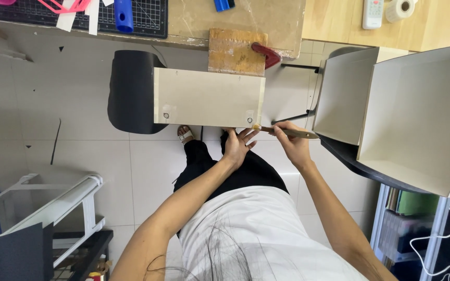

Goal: Applying adhesive to a board and covering it with a black sheet using a roller, brush, and scraper.

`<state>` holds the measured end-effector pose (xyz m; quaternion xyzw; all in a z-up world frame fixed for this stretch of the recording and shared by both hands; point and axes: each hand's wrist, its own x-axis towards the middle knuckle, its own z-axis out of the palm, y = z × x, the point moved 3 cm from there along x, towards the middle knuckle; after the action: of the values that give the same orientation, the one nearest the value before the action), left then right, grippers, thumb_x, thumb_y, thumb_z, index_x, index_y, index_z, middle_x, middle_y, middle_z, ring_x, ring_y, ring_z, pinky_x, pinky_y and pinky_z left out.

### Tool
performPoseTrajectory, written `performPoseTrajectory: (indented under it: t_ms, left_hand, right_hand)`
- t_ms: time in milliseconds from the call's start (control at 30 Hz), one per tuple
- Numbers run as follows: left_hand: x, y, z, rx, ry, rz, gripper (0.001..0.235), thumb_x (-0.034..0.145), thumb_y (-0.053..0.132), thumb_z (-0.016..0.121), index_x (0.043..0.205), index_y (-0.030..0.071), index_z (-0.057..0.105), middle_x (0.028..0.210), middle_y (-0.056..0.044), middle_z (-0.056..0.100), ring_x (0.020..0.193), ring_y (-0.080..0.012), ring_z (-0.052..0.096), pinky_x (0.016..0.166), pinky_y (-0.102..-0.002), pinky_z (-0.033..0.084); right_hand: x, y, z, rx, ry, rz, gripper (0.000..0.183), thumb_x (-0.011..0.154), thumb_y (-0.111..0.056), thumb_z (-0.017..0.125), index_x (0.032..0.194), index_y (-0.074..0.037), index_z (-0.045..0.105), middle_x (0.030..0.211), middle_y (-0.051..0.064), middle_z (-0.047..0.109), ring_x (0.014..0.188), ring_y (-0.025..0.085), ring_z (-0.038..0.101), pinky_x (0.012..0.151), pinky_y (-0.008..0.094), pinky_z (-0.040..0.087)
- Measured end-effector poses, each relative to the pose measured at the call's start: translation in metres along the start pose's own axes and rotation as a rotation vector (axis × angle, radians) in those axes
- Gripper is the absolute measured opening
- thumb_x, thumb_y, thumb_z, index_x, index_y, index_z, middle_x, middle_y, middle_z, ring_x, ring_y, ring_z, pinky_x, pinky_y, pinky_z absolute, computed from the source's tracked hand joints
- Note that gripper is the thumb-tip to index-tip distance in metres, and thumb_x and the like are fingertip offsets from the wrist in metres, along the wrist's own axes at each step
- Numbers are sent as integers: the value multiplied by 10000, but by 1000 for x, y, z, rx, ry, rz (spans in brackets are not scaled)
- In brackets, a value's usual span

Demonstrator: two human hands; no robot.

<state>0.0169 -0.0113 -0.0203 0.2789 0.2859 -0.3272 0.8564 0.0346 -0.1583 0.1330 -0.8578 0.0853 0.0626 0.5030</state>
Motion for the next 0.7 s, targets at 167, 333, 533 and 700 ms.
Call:
performPoseTrajectory:
  t_ms: [167, 333, 533, 700]
  left_hand:
    - [0, 1, -3, 15, -20, -4, 740, 957, 784, 31, 1543, 332, 77, 1405, -72, 567, 1303, -267, 568, 936, -394, 501]
    - [-3, 7, -2, 82, -8, -59, 714, 968, 752, -14, 1536, 334, 96, 1467, -68, 515, 1304, -277, 567, 917, -393, 503]
    - [-6, 15, -8, 194, -24, -99, 687, 1015, 669, -22, 1574, 279, 58, 1537, -93, 437, 1326, -298, 542, 917, -380, 504]
    - [-7, 19, -16, 271, -43, -142, 703, 1028, 640, -19, 1584, 210, 14, 1581, -84, 386, 1350, -335, 507, 926, -403, 494]
  right_hand:
    - [-23, -7, 0, 95, 219, -64, 85, 994, -34, 643, 1023, -15, 721, 831, 141, 754, 804, 194, 717, 785, 337, 562]
    - [-37, -28, 30, -190, 377, -348, 73, 935, -19, 726, 984, -64, 755, 817, 74, 760, 753, 221, 721, 690, 303, 562]
    - [-41, -42, 57, -352, 394, -514, 64, 927, -14, 716, 982, -37, 739, 813, 68, 727, 724, 225, 676, 653, 298, 563]
    - [-43, -53, 70, -378, 406, -520, 57, 925, -8, 711, 978, -22, 728, 778, 74, 706, 701, 221, 663, 619, 301, 560]
